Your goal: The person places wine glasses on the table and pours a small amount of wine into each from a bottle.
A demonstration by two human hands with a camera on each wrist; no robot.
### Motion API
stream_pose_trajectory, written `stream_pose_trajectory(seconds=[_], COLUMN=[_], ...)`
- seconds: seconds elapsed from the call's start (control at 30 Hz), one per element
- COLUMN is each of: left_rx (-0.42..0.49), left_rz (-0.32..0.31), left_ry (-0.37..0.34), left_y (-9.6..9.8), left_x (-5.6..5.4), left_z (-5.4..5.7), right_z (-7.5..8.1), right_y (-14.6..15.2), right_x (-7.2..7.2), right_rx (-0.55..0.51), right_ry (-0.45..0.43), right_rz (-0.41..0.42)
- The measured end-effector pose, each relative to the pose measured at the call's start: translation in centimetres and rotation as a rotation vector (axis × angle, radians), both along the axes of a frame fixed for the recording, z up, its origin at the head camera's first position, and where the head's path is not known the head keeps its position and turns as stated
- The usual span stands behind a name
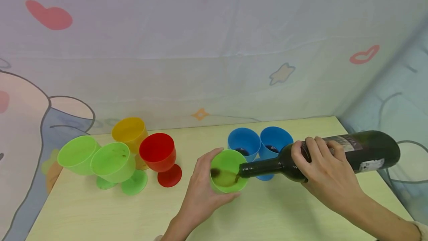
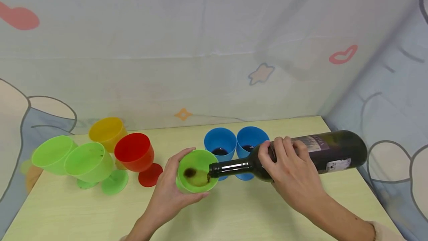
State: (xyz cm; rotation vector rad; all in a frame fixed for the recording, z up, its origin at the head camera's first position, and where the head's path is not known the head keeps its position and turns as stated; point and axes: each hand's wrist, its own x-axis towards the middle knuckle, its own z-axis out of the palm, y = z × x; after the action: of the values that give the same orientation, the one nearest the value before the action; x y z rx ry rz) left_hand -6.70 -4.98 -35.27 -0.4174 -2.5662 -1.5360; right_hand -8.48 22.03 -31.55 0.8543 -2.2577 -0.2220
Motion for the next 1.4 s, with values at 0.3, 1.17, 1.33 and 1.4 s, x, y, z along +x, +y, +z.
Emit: stream_pose_trajectory(seconds=[0.3, 1.17, 1.33, 1.4], left_rx=[-0.006, -0.009, -0.014, -0.020], left_rz=[-0.005, -0.008, -0.013, -0.013], left_ry=[-0.002, -0.009, -0.010, -0.005], left_y=[-0.02, 0.10, 0.10, 0.10], left_x=[0.00, -0.09, -0.15, -0.19], left_z=[-0.02, 0.23, 0.34, 0.38], right_z=[0.02, 0.35, 0.34, 0.36], right_y=[-0.10, 0.05, 0.04, 0.01], right_x=[0.00, 0.00, -0.04, -0.06], right_rx=[-0.002, -0.004, -0.007, -0.006], right_ry=[0.018, 0.003, 0.001, 0.008], right_rz=[0.001, -0.007, -0.007, -0.006])
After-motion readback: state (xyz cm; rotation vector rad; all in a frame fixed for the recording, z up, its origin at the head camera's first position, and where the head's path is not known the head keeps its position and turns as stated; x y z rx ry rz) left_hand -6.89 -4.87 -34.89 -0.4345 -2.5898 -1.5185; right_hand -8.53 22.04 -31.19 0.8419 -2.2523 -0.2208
